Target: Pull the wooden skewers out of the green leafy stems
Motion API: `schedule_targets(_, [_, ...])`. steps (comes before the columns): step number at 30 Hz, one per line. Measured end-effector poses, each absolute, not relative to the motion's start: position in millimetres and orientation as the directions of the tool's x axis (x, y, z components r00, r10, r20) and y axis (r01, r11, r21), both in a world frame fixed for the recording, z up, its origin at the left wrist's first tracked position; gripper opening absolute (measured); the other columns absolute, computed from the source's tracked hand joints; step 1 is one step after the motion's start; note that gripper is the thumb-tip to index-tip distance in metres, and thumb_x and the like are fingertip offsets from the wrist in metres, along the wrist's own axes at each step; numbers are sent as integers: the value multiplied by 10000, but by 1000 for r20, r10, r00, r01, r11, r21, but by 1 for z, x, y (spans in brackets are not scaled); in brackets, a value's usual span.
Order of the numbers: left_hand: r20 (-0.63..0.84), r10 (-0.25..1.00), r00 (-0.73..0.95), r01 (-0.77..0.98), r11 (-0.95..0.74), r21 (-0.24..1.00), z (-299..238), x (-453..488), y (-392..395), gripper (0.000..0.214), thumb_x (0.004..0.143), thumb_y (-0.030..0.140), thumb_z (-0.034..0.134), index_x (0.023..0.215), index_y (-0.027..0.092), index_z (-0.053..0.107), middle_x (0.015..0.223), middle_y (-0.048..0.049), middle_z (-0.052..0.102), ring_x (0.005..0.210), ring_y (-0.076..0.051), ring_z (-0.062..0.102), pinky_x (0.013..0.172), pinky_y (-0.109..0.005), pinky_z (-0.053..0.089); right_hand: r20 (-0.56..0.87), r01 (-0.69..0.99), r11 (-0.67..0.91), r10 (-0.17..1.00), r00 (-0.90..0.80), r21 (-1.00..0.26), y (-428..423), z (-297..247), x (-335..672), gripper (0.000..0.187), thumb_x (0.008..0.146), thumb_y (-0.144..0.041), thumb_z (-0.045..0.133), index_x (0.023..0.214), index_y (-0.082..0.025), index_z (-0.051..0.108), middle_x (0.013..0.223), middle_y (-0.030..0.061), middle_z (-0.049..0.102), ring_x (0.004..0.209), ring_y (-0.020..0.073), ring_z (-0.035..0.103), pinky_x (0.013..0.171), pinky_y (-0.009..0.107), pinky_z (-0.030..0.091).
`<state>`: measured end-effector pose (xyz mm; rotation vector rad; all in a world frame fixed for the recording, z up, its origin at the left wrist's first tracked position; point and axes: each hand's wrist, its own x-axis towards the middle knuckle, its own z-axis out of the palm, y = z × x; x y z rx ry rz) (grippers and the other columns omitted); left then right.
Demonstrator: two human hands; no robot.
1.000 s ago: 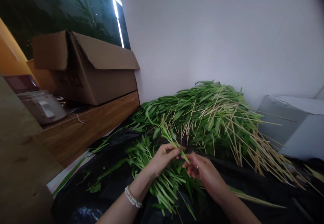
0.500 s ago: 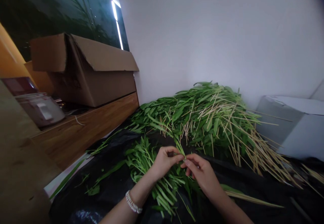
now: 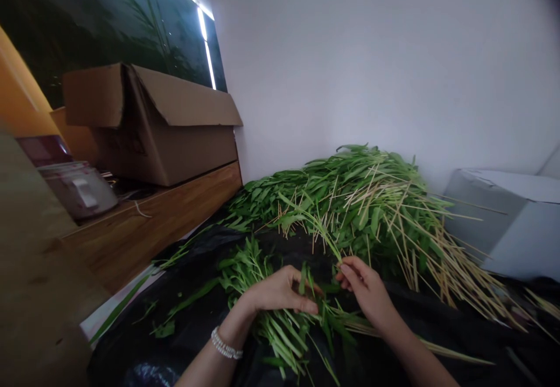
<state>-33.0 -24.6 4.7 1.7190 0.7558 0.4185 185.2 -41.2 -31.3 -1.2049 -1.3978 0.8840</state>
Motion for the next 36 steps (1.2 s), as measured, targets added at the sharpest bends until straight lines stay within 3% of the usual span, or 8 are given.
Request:
schedule_targets(4, [79,808,583,340,-332,880,6,-35,-18,405,760,514,623,766,122,725,564,5,581,490,-91,461,473,-191,377,237,189,226,971,42,-956,-41,-32,184,388,784,-568,537,836,-187,590,672,33,658,575,156,570,559,278,451])
schedule_targets(8, [397,839,372,494,-541,681,6,-36,-15,331,765,485,631,823,172,722,747,-49,655,708,-178,588,670,-264,457,225,198,213,973,43,-957,-41,-36,183,371,790,-551,536,852,-190,592,702,37,665,585,161,573,580,287,457])
schedule_targets(14, [733,649,203,591,-678,437,3,-39,-20,216,879,305,509,915,195,691,820,-56,617,776,-174,594,723,-286,467,263,316,235,964,46,-919,-41,-42,187,324,834,-505,483,894,-206,594,744,32,672,649,179,600,657,299,464])
schedule_targets(18, [887,459,62,668,-679,305,2,-41,-19,193,846,204,579,1009,226,678,838,-46,619,770,-162,577,721,-291,460,306,445,257,951,39,-858,-44,-38,188,273,859,-452,455,910,-223,595,770,27,680,722,197,637,690,296,461])
schedule_targets(22, [913,397,99,762,-620,187,2,-42,-15,243,835,187,610,1052,271,678,885,-51,623,833,-182,552,755,-322,444,389,575,332,921,-25,-748,-47,-35,187,235,880,-396,432,904,-230,597,800,26,674,756,202,633,702,297,452])
schedule_targets(29, [830,518,206,826,-547,135,4,-42,-11,186,850,235,601,1000,275,705,905,-58,641,875,-208,504,774,-356,378,508,679,432,856,-101,-593,-45,-43,188,241,899,-335,410,922,-231,625,893,42,679,817,199,626,743,298,466])
schedule_targets(33, [794,559,239,821,-553,141,5,-43,-10,153,855,261,595,952,288,710,904,-48,637,904,-212,496,769,-353,349,531,671,449,842,-97,-590,-45,-43,189,261,900,-349,409,927,-230,639,916,49,682,844,205,623,777,312,465])
schedule_targets(36, [781,576,243,819,-553,153,4,-42,-10,121,847,246,597,898,259,705,893,-45,635,904,-213,493,773,-359,337,491,609,420,869,-57,-673,-46,-40,189,259,882,-376,438,912,-226,648,919,51,688,845,207,630,773,310,469])
